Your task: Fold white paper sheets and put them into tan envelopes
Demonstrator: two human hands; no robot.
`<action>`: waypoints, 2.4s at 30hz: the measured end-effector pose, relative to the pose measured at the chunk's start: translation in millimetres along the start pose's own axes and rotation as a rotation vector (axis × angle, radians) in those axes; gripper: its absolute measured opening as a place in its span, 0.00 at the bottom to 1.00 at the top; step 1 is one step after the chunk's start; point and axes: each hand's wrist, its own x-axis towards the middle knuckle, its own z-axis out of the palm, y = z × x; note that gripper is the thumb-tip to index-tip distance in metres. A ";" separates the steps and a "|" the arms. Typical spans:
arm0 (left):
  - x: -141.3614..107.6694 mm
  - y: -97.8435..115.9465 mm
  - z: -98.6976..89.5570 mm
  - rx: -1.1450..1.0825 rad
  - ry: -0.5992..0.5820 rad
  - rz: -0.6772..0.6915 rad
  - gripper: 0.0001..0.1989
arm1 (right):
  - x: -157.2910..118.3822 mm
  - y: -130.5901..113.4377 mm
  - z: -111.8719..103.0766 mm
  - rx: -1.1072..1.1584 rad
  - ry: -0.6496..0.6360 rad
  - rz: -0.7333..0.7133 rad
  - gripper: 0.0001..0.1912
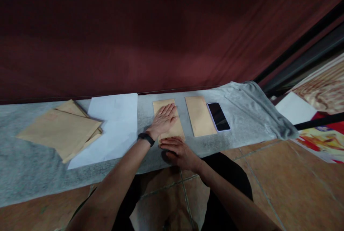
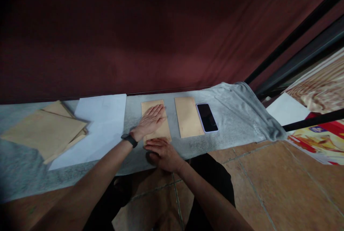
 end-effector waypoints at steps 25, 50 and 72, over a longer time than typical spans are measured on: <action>-14.9 7.5 0.8 0.016 -0.016 0.076 0.32 | 9.5 -5.0 -20.4 0.415 -0.040 0.222 0.15; -82.5 42.3 -2.4 -0.058 -0.171 0.288 0.36 | 9.3 -8.5 -55.4 0.635 -0.375 0.333 0.21; -122.6 70.6 -21.3 -0.248 -0.130 0.269 0.28 | -3.0 -12.0 -63.5 0.537 0.071 0.422 0.25</action>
